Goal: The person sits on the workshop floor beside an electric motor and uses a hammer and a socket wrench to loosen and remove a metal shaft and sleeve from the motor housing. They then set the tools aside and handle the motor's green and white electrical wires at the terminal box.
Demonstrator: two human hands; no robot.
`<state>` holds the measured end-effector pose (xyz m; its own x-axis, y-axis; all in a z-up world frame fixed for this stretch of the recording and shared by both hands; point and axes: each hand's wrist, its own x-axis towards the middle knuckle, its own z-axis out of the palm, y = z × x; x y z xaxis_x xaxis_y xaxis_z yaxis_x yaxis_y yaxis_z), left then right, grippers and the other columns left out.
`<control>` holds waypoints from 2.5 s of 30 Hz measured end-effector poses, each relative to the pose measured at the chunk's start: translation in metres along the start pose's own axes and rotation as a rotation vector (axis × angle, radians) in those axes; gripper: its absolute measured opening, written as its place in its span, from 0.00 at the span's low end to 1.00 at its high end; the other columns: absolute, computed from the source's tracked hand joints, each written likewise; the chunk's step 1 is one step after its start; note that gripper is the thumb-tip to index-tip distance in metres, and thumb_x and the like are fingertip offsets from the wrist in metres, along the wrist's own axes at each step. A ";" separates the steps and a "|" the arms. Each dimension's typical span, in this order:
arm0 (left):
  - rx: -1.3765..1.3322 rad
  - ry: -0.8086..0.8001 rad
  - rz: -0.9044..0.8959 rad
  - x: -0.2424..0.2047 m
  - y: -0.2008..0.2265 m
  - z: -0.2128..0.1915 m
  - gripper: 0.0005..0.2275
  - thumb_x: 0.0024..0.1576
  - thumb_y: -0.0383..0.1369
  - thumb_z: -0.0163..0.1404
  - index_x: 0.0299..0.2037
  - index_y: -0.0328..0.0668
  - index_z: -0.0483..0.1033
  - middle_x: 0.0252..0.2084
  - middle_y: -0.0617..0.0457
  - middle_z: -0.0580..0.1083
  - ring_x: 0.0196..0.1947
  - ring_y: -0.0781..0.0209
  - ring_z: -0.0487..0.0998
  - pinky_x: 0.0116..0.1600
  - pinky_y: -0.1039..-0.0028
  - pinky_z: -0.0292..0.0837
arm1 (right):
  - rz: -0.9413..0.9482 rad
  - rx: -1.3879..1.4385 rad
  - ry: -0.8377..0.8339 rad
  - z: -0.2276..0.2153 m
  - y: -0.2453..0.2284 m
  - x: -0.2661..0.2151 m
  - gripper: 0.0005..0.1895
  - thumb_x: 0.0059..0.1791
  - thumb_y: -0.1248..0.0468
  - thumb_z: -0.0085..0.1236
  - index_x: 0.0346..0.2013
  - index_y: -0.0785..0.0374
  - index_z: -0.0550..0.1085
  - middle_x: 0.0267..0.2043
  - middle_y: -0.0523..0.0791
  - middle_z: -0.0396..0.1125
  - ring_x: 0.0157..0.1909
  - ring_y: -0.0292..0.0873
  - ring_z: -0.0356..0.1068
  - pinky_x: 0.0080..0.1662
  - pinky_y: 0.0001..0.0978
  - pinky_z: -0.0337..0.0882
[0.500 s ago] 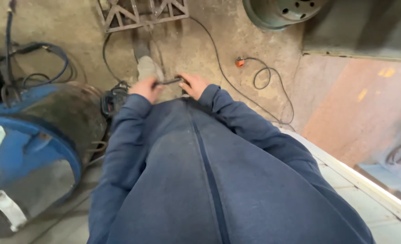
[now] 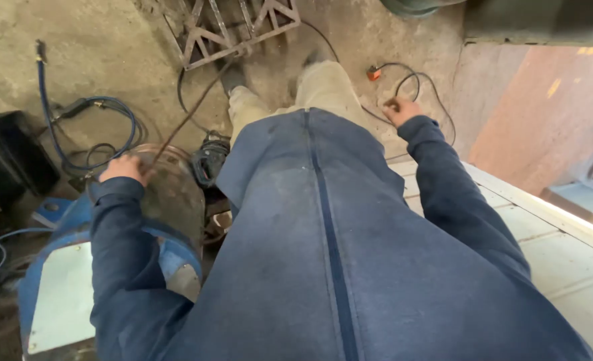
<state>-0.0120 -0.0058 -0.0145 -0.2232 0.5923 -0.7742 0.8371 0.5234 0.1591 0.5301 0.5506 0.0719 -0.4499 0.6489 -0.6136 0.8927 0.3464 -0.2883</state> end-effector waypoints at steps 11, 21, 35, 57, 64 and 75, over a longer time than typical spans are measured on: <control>-0.518 0.631 -0.139 0.090 -0.017 -0.043 0.17 0.60 0.43 0.61 0.52 0.41 0.79 0.49 0.39 0.75 0.47 0.38 0.76 0.51 0.53 0.73 | -0.010 0.169 -0.186 -0.050 -0.073 -0.009 0.15 0.53 0.57 0.56 0.52 0.59 0.77 0.33 0.48 0.74 0.34 0.40 0.74 0.41 0.34 0.73; -1.163 0.430 -0.049 0.053 0.170 0.064 0.14 0.58 0.39 0.59 0.48 0.40 0.78 0.43 0.48 0.81 0.43 0.59 0.82 0.51 0.69 0.76 | -0.223 0.158 -0.133 -0.074 -0.034 0.063 0.17 0.54 0.55 0.56 0.52 0.61 0.76 0.38 0.51 0.74 0.40 0.47 0.74 0.44 0.39 0.72; -1.268 0.436 -0.104 0.013 0.473 -0.042 0.12 0.63 0.30 0.53 0.54 0.36 0.76 0.45 0.46 0.80 0.45 0.64 0.80 0.52 0.74 0.74 | -0.289 0.388 -0.253 -0.133 0.189 0.208 0.15 0.55 0.57 0.58 0.50 0.64 0.76 0.36 0.46 0.73 0.34 0.39 0.72 0.38 0.33 0.72; -2.006 0.760 -0.497 -0.048 0.492 0.300 0.08 0.62 0.28 0.54 0.49 0.36 0.75 0.45 0.53 0.78 0.42 0.65 0.78 0.46 0.73 0.77 | -0.631 -0.248 -0.466 -0.073 0.088 0.120 0.17 0.49 0.60 0.57 0.51 0.61 0.78 0.43 0.53 0.75 0.45 0.53 0.75 0.47 0.42 0.73; -2.034 0.730 -0.568 -0.021 0.571 0.285 0.06 0.62 0.28 0.55 0.47 0.36 0.78 0.38 0.54 0.77 0.36 0.67 0.75 0.44 0.75 0.74 | -0.518 -0.207 -0.417 -0.122 0.005 0.140 0.13 0.55 0.58 0.58 0.49 0.62 0.77 0.37 0.49 0.76 0.38 0.41 0.76 0.43 0.34 0.74; -2.187 1.126 -0.695 0.009 0.587 0.204 0.07 0.64 0.27 0.55 0.50 0.38 0.75 0.42 0.53 0.77 0.38 0.66 0.77 0.46 0.74 0.76 | -0.680 -0.503 -0.688 -0.123 -0.020 0.224 0.15 0.51 0.53 0.57 0.48 0.56 0.79 0.40 0.51 0.76 0.43 0.51 0.77 0.47 0.41 0.75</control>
<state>0.5798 0.1816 -0.0526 -0.7265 -0.2510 -0.6397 -0.6249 -0.1461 0.7669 0.4077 0.7721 0.0302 -0.5952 -0.2468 -0.7647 0.2798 0.8285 -0.4851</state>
